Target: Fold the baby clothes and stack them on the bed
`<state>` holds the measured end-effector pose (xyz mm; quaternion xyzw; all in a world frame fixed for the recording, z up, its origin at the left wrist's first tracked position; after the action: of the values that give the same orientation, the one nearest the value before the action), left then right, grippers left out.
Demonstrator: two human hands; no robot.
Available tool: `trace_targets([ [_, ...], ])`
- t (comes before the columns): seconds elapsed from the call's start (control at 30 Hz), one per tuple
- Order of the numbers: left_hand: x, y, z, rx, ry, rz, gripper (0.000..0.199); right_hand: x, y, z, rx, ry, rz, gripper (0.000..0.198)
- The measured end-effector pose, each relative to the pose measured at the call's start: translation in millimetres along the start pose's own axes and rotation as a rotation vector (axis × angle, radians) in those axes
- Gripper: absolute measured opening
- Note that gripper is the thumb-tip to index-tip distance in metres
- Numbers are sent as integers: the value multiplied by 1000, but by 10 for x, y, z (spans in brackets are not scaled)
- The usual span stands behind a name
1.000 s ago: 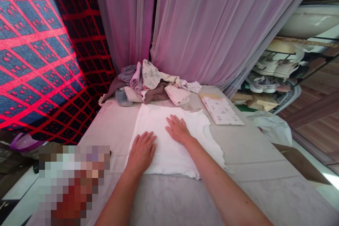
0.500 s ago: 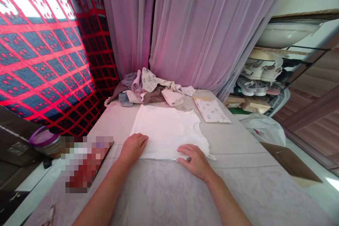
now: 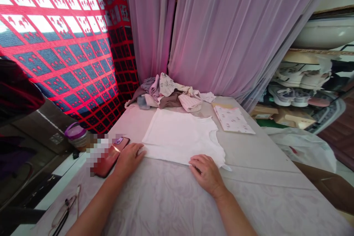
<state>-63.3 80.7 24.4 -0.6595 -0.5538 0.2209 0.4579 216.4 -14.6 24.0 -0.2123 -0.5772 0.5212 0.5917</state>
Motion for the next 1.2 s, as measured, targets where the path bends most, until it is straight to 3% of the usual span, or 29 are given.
trace_targets([
  [0.1,-21,-36,17,74,-118,-9,35,2,-4,20,18,7,2,18],
  [0.17,-56,-43,-25,99,-125,-7,39,1,-3,18,13,11,-9,18],
  [0.27,-112,-21,-98,89,-47,24,40,-7,-2,0,-5,21,-30,18],
  [0.4,-138,-11,-117,88,44,51,19,-15,-8,13,-14,12,-53,18],
  [0.6,-156,-13,-224,109,244,125,21,-14,15,33,-28,24,-32,19],
  [0.83,-134,5,-206,119,273,196,20,-9,42,39,-55,53,54,11],
  [1.2,29,23,-275,183,266,280,24,-27,-69,-106,-193,147,82,34],
])
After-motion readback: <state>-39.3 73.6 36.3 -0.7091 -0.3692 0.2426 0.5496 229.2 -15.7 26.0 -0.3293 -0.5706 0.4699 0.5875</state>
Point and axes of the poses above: each hand's wrist, its own x-axis towards the middle knuckle, its own y-axis out of the palm, z = x × y, the point moved 8 cm from there along x, towards the middle knuckle, and after that the axes turned 8 degrees about -x, right-handed, at the moved point
